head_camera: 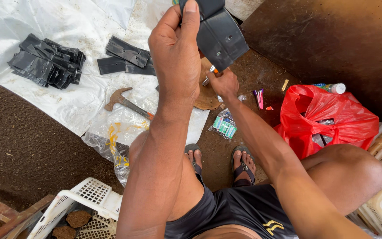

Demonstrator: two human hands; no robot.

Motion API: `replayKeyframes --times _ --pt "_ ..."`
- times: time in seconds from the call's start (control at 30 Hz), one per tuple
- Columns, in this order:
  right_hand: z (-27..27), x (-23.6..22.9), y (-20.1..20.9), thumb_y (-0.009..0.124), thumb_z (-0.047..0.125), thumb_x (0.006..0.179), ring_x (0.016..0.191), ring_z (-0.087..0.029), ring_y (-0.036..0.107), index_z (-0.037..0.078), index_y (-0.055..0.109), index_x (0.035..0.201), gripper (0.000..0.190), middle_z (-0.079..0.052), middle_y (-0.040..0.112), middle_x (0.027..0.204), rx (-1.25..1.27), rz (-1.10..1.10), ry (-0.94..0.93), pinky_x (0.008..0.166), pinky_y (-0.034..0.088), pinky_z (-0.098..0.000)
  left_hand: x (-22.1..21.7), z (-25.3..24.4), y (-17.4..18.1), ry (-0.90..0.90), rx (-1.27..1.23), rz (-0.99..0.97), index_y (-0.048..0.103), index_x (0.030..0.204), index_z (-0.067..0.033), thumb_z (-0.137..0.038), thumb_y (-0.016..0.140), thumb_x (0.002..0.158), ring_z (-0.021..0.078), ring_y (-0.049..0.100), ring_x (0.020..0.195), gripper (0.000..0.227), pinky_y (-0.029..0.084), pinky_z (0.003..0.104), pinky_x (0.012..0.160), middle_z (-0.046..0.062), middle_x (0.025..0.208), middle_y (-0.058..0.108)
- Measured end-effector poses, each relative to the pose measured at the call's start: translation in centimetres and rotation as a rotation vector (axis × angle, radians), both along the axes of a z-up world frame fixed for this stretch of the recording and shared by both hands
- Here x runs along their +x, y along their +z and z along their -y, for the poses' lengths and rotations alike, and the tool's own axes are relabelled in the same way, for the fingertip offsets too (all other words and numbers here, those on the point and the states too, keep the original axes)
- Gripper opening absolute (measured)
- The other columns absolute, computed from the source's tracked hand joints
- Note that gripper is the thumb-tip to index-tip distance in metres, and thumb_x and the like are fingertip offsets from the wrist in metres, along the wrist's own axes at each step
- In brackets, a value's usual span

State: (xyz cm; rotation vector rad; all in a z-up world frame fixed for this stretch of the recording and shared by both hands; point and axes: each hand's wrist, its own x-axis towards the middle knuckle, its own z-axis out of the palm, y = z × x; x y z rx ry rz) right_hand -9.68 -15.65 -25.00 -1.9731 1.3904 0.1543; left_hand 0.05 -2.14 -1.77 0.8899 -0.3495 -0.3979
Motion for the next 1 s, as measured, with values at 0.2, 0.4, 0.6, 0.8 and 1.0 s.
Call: replayKeyframes --times 0.2,0.4,0.6,0.8,1.0 --pt "-0.8 3.0 -1.5 0.085 0.043 0.077 0.107 -0.032 0.068 0.005 0.066 0.119 0.061 -0.015 0.07 0.113 -0.114 0.001 -0.054 0.092 0.053 -0.0462 0.1 0.0 0.5 0.004 0.031 -0.009 0.071 0.108 0.0006 -0.021 0.058 0.112 0.0047 0.064 0.077 0.025 0.054 0.024 0.068 0.003 0.089 0.072" --pt "0.0 3.9 -2.8 0.078 0.03 0.079 0.112 -0.029 0.069 0.015 0.067 0.13 0.055 -0.009 0.072 0.12 -0.111 0.018 -0.092 0.095 0.055 -0.0441 0.2 -0.1 0.8 0.052 0.112 0.019 0.072 0.106 0.002 -0.02 0.059 0.112 0.0033 0.055 0.072 0.026 0.046 0.023 0.063 0.001 0.079 0.068" --pt "0.2 3.4 -1.2 0.091 0.028 0.068 0.116 -0.027 0.066 0.014 0.063 0.131 0.07 -0.01 0.068 0.125 -0.009 0.075 -0.131 0.098 0.052 -0.0407 0.4 -0.2 1.0 0.052 0.089 -0.003 0.071 0.106 0.003 -0.019 0.059 0.111 0.0037 0.058 0.075 0.025 0.05 0.023 0.066 0.002 0.084 0.069" --pt "2.2 1.8 3.2 0.094 0.029 0.067 0.113 -0.027 0.067 0.009 0.063 0.13 0.074 -0.013 0.07 0.124 -0.076 0.172 0.189 0.098 0.052 -0.0394 0.6 0.2 0.6 0.056 0.1 -0.023 0.071 0.105 0.0028 -0.018 0.059 0.109 0.0029 0.055 0.074 0.024 0.047 0.022 0.066 0.0 0.082 0.068" --pt "4.2 -1.0 13.1 0.088 0.018 0.079 0.086 -0.017 0.067 -0.001 0.072 0.109 0.038 -0.01 0.075 0.096 0.033 0.326 0.485 0.078 0.055 -0.0357 0.6 1.3 -0.1 0.062 0.142 0.019 0.071 0.1 0.0026 -0.018 0.06 0.112 0.002 0.044 0.071 0.026 0.037 0.023 0.061 -0.003 0.079 0.059"
